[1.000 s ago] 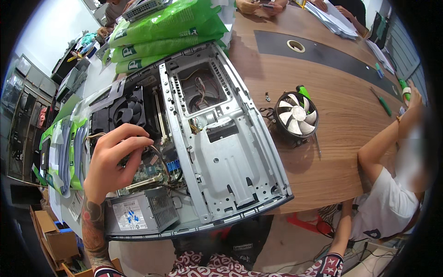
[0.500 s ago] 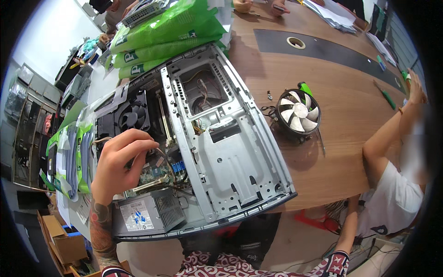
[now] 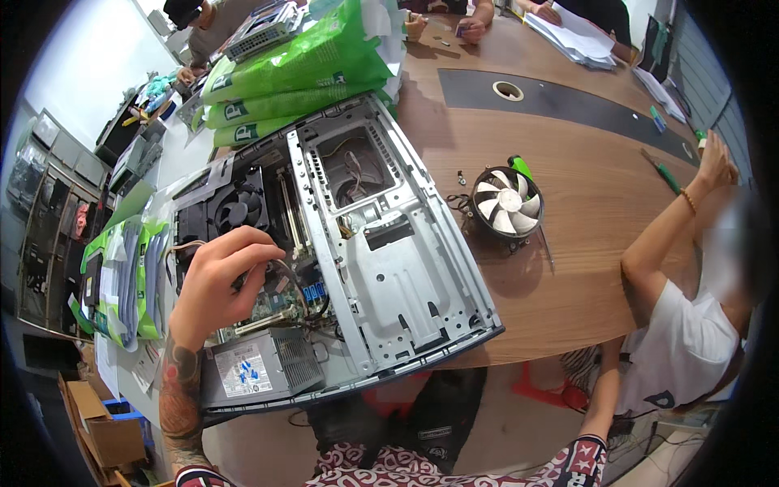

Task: The person disassembles a computer by using a screwdriver to remove screws from the back panel and internal components, including the heat sink and fan assembly.

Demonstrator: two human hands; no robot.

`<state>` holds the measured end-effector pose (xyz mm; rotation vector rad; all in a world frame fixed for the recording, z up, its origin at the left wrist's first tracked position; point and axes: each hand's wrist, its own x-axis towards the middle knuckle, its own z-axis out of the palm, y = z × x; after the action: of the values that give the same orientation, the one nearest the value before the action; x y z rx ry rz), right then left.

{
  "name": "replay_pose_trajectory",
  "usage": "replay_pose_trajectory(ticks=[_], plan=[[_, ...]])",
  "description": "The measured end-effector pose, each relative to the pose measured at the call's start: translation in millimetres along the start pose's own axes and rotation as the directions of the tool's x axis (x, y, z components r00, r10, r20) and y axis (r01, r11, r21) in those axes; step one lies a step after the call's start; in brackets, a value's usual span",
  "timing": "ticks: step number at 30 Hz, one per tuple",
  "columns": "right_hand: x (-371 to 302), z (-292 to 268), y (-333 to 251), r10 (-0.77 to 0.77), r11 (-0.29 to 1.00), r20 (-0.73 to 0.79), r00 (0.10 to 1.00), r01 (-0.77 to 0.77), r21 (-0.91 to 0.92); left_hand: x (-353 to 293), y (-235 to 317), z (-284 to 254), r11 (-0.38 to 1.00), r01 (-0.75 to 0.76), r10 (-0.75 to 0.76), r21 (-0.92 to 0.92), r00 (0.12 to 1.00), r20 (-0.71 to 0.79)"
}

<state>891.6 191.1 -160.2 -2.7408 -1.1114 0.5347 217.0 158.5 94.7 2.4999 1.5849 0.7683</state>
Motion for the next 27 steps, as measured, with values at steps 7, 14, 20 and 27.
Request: replay_pose_trajectory(ticks=[7, 14, 20, 27], plan=[[6.3, -4.6, -4.9, -0.024, 1.000, -0.015, 1.000, 0.024, -0.004, 4.8, 5.2, 7.4, 0.989, -0.140, 0.139, 0.051, 0.990, 0.014], [4.6, -15.0, 9.5, -0.049, 0.999, -0.005, 0.999, 0.049, -0.019, 41.0, 28.5, 19.1, 0.953, -0.304, 0.299, 0.005, 0.938, 0.176], [-10.1, -69.8, 72.5, -0.019, 0.999, -0.027, 0.999, 0.018, -0.044, 41.8, 16.6, 38.7, 0.944, -0.319, 0.327, -0.081, 0.936, 0.133], [-15.8, -28.2, 72.4, -0.267, 0.962, -0.092, 0.959, 0.260, -0.081, 43.9, 18.2, 41.9, 0.932, -0.337, 0.348, -0.131, 0.935, 0.074]])
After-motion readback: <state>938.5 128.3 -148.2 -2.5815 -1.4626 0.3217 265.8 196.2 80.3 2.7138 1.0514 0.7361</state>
